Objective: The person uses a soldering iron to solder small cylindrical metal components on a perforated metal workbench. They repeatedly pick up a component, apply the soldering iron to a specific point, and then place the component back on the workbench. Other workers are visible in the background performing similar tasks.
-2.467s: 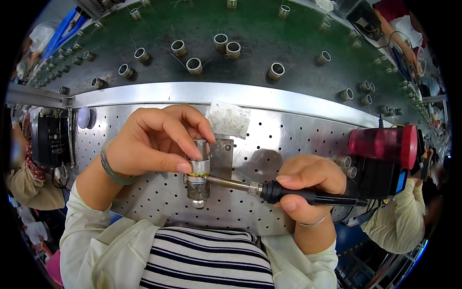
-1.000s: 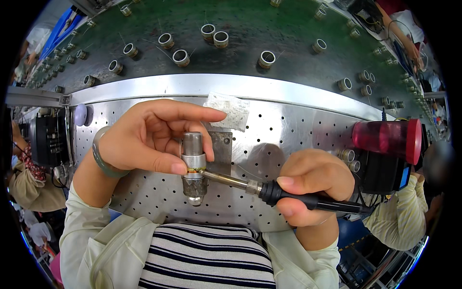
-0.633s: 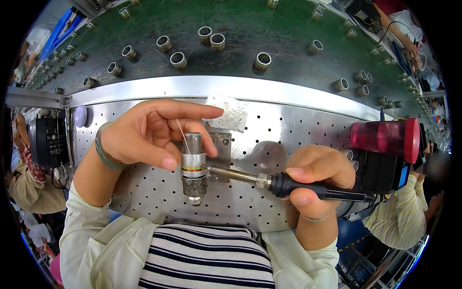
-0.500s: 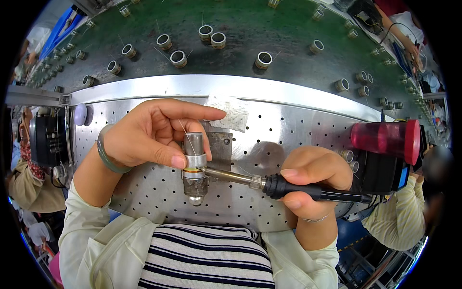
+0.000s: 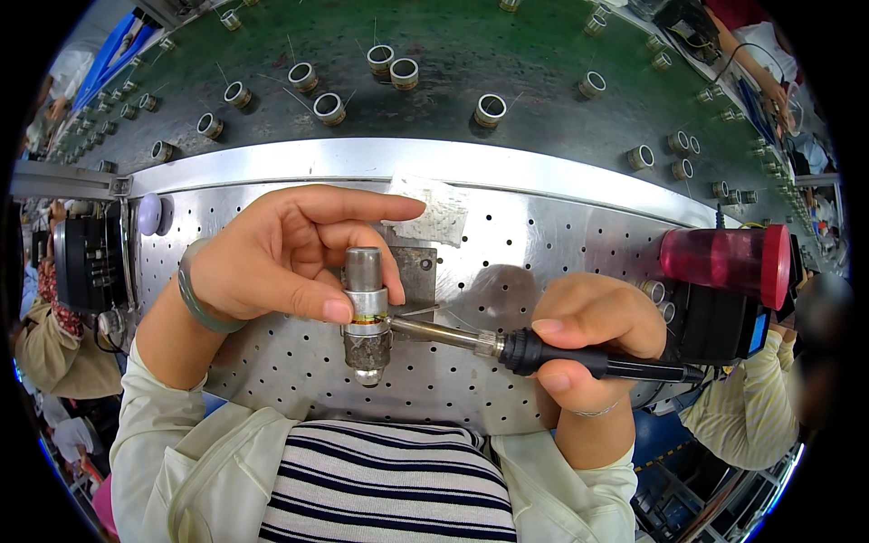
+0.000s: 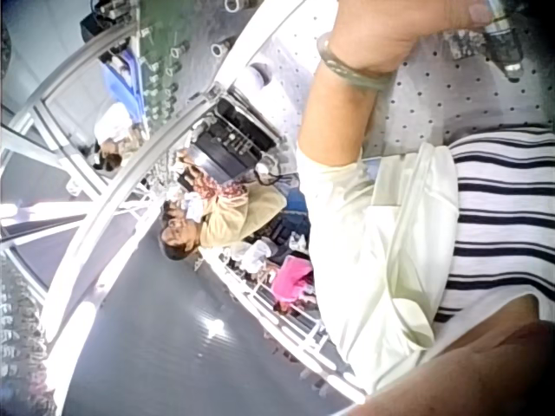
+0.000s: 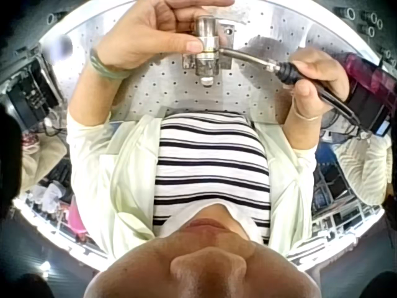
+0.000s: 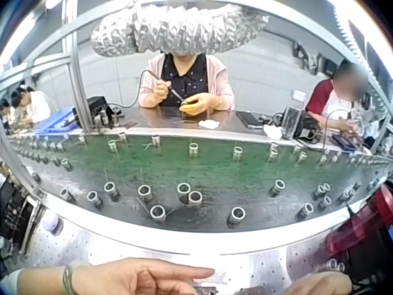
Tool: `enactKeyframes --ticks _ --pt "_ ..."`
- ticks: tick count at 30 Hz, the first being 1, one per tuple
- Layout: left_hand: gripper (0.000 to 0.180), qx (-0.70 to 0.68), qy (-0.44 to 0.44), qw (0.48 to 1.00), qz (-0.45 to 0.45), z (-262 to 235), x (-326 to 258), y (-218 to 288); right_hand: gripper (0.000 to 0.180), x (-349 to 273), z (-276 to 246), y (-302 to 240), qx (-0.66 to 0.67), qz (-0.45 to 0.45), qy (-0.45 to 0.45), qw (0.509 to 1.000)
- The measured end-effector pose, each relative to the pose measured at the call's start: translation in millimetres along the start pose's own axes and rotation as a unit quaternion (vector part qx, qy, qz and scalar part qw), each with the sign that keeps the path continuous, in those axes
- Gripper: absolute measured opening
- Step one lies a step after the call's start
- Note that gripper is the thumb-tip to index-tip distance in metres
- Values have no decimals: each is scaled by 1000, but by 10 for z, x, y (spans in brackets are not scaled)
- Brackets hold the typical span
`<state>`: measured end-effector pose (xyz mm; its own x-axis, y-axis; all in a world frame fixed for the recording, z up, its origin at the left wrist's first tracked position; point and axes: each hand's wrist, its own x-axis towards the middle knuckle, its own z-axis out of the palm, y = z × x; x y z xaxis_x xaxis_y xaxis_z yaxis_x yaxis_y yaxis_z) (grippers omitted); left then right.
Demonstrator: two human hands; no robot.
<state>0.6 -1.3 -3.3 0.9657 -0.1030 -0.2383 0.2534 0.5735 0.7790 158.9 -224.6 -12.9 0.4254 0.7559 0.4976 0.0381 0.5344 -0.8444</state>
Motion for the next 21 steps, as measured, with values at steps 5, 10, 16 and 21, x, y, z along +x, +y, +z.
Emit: enactKeyframes --ticks 5,10,16,21 --pt "77 0 1 1000 -3 -2 4 0 26 17 -21 11 7 -11 -32 999" --pt "77 5 9 1000 -1 0 10 -14 27 33 -22 28 4 -23 -51 998" --pt "77 0 6 1000 -3 -1 8 -3 28 40 -34 26 -7 -30 -68 997" --pt "79 10 11 1000 7 25 15 -2 28 61 -31 22 -12 -36 -79 996"
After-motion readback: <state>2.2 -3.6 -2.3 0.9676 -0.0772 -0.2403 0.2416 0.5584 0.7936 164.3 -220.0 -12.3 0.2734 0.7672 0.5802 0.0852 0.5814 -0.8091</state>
